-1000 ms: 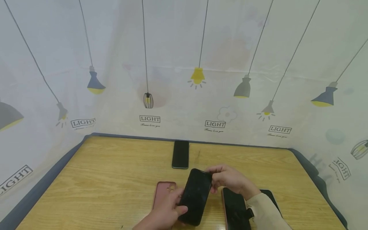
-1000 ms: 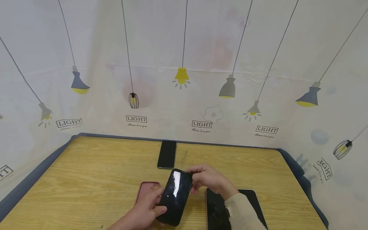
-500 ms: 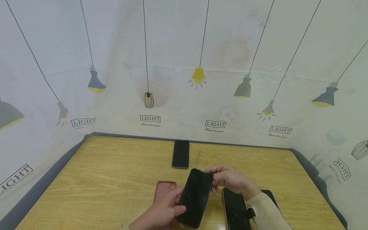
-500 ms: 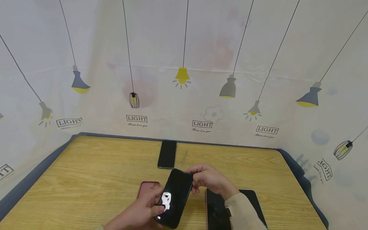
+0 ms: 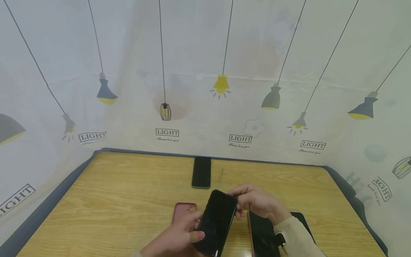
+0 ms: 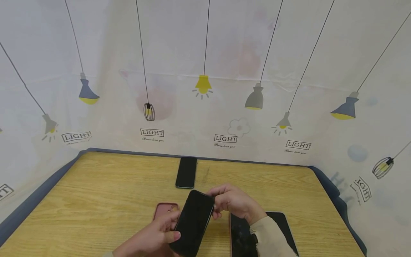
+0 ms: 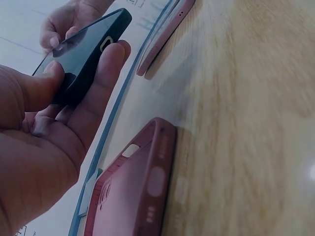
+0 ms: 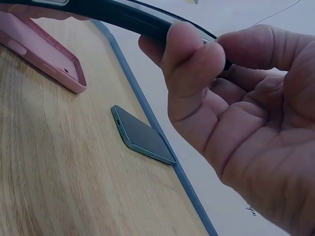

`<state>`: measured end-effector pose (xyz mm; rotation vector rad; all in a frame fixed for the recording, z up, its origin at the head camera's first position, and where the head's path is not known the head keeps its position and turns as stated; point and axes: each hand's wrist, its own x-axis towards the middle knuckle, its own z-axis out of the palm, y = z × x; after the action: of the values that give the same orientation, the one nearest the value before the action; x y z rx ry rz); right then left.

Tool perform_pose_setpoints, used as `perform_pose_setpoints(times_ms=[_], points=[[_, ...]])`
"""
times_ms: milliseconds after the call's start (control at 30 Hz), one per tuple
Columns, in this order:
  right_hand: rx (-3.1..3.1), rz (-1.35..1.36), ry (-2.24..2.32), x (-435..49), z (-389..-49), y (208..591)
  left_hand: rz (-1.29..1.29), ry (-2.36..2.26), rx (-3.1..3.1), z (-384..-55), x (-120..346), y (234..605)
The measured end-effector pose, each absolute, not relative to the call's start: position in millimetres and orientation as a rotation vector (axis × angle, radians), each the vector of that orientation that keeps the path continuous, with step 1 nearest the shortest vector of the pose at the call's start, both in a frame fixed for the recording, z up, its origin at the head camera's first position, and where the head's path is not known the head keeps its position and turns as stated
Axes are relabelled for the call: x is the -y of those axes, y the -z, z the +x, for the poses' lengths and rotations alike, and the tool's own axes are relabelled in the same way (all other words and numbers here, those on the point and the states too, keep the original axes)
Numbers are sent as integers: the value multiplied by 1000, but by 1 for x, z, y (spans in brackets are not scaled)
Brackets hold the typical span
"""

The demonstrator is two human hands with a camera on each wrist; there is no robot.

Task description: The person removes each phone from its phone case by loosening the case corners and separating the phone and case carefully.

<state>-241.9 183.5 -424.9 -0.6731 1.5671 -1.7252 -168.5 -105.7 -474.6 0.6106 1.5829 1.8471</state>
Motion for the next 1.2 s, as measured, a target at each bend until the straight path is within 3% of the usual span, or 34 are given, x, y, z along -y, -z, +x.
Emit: perform_pose_setpoints(times_ms=[700, 1200], points=[[-1487, -744, 1791, -179, -242, 426, 697, -1893, -1414, -173, 109, 475], [-1721, -726, 1801, -178, -233, 443, 367, -1966, -1574, -174, 96, 469]])
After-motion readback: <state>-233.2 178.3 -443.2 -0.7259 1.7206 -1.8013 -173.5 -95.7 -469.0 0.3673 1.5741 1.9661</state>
